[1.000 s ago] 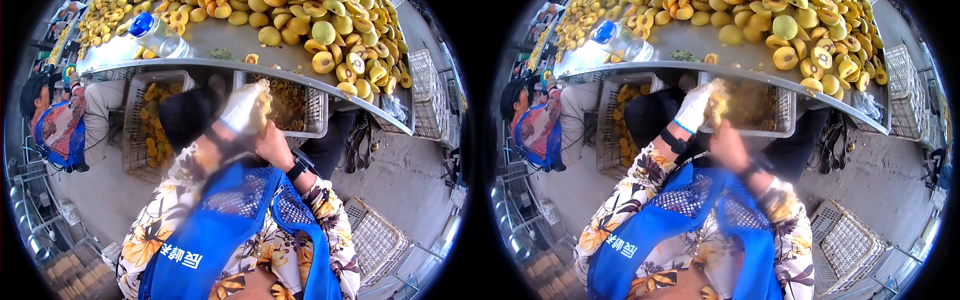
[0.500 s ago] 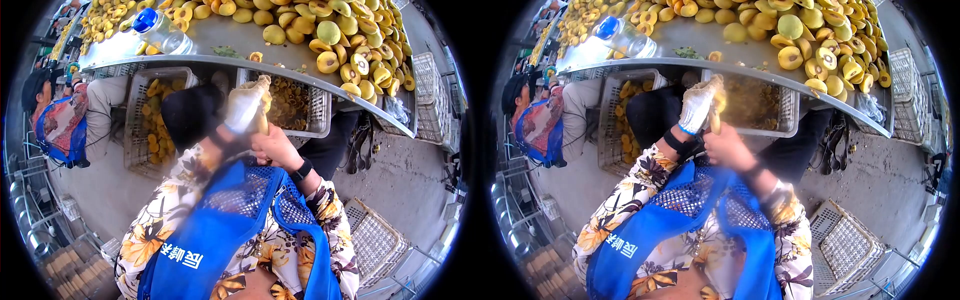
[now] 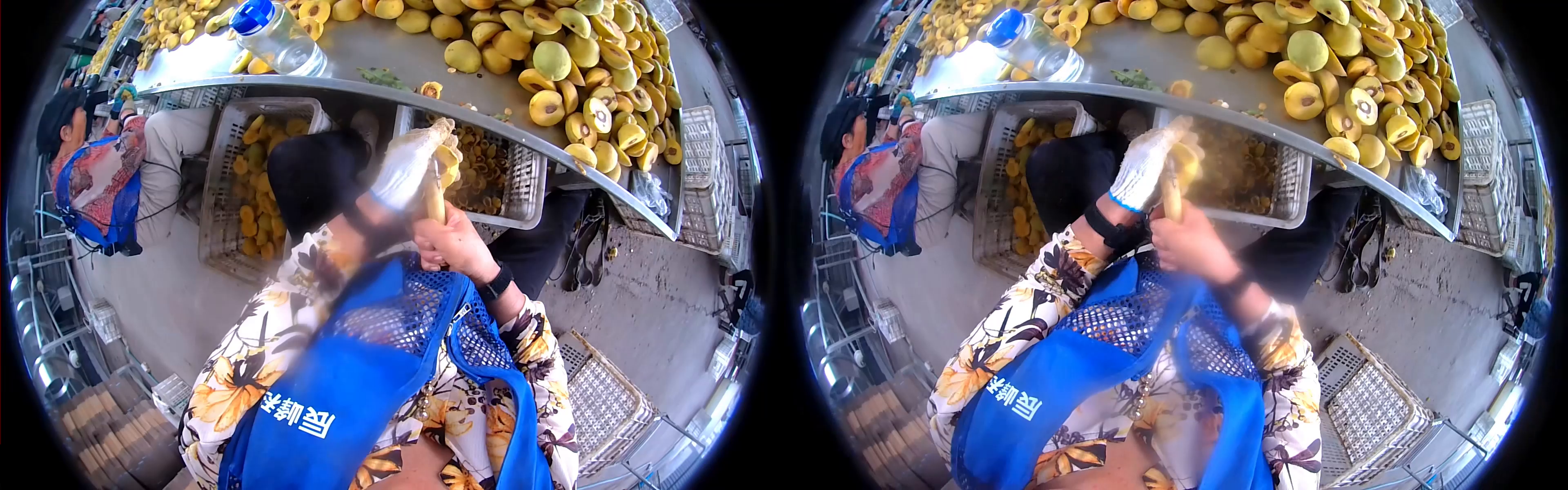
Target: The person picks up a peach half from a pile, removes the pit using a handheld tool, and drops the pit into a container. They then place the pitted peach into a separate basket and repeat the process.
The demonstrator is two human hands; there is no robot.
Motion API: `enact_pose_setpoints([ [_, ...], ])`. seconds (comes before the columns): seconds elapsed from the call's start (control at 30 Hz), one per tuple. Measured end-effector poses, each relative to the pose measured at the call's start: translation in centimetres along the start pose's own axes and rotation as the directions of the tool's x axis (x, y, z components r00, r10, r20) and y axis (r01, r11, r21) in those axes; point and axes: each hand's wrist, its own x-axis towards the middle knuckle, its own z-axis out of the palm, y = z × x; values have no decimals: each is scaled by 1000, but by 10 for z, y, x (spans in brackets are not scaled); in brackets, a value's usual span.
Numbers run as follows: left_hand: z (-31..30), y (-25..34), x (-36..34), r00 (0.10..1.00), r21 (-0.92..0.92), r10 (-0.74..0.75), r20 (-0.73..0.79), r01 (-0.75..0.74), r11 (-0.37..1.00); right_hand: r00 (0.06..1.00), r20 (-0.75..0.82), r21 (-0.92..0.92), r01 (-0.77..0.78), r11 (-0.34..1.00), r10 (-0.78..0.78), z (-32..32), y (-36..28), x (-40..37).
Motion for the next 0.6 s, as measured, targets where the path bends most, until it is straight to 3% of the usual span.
enact_pose_setpoints([
  [0.03, -1, -2, 2, 999, -41, -32, 33, 33, 999, 999, 43, 61, -35, 997, 32, -2, 0, -1],
  [0.13, -4, -6, 7, 988, -124, -91, 123, 107, 987, 973, -118, -293, 154, 944, -196, -2, 19, 12],
  [0.2, -5, -7, 7, 982, -126, -100, 162, 121, 985, 985, -85, -189, 130, 973, -148, -3, 17, 10],
  [0.3, 0, -2, 7, 1000, 288, 22, -5, -20, 957, 997, 80, 135, -29, 990, 19, -7, 2, -1],
  [0.4, 5, -1, 8, 994, 186, -35, -104, 54, 981, 964, 264, 344, -127, 930, 34, -19, 2, 2],
  [0.43, 7, 1, 7, 989, 152, -55, -136, 76, 986, 980, 198, 267, -28, 963, -27, -17, 3, 3],
  [0.47, 9, 4, 5, 986, 5, -127, -111, 128, 992, 986, 137, 183, 70, 981, -96, -11, 4, 3],
  [0.5, -12, -4, 23, 991, -88, -84, -101, 75, 993, 982, 81, 91, 162, 983, -169, -5, 5, 4],
  [0.57, -46, -3, 41, 986, -371, -82, -148, 22, 928, 978, 16, -26, 207, 978, -207, -4, 4, 4],
  [0.6, -55, 17, 30, 985, -321, -1, -172, -55, 945, 976, -53, -79, 206, 975, -210, -10, 4, 7],
])
